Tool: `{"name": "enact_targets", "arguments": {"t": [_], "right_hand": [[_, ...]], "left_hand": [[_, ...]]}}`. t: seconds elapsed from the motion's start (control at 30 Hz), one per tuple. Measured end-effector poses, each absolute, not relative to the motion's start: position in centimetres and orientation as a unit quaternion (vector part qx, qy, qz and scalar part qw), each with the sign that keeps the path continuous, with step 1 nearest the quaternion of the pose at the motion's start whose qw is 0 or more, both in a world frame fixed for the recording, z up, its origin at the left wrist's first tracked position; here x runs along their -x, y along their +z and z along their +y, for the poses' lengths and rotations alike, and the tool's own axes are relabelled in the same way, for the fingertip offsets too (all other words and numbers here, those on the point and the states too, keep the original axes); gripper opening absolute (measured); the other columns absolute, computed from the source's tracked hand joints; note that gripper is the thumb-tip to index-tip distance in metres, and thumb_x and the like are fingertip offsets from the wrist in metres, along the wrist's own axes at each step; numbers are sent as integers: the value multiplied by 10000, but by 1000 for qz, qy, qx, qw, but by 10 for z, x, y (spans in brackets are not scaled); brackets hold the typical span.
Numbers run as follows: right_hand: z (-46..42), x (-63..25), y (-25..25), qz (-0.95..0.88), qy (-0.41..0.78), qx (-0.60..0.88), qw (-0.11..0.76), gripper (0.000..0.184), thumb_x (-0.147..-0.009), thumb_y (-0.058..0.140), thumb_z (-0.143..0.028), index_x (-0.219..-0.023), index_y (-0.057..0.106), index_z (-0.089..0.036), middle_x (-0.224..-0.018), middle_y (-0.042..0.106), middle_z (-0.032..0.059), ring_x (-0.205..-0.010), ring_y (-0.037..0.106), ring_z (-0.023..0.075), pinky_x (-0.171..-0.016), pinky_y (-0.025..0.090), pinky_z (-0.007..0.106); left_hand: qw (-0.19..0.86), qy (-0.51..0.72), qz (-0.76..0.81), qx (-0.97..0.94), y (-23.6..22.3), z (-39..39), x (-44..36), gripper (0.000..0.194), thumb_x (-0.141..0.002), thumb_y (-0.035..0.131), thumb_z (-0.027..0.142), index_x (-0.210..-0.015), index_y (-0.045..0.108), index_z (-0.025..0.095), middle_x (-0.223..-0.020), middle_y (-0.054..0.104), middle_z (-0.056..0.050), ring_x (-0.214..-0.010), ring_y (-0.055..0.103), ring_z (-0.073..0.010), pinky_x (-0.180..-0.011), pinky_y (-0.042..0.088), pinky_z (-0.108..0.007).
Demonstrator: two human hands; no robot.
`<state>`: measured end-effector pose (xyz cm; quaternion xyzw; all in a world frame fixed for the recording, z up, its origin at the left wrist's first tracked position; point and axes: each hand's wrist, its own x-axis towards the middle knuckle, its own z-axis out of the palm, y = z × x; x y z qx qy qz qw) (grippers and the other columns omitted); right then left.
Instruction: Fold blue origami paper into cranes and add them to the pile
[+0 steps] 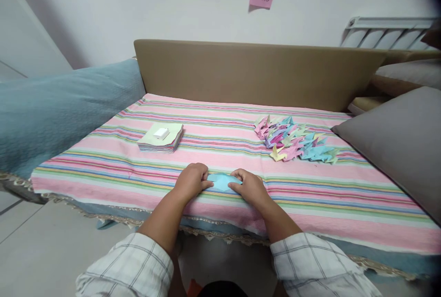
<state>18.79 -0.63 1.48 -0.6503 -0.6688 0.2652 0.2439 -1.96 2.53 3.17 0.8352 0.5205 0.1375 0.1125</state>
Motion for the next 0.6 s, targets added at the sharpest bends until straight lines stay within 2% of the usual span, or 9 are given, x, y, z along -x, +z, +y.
{"name": "enact_targets", "arguments": {"t": [0.17,0.33,0.47,0.6], "right_hand": [[-7,-187,17,-670,268,651,237,287,-694,635,-343,-965,622,-248,-816,664,-25,-766,591,163,-765,332,292],[-7,-188,16,-673,261,650,237,287,-695,632,-351,-962,618,-249,-840,666,-24,-760,588,163,-812,313,318],[-6,-188,14,-674,264,650,233,293,-689,636,-358,-961,618,-252,-829,667,-26,-750,587,163,-785,324,305],[-5,-188,13,-674,263,649,235,279,-689,631,-348,-952,622,-254,-825,670,-29,-765,594,165,-766,332,291]], "left_hand": [[136,152,525,-826,32,26,29,209,-661,674,258,-606,482,194,-641,537,29,-666,501,-145,-580,314,-236],[133,153,522,-829,31,27,30,160,-666,638,201,-607,489,193,-655,551,21,-695,513,-153,-623,333,-245],[132,143,529,-826,33,28,32,104,-664,551,112,-633,502,198,-694,568,6,-722,519,-167,-630,349,-257],[77,195,566,-797,39,20,33,179,-642,476,51,-734,533,193,-759,562,-21,-755,511,-183,-664,380,-283]]}}
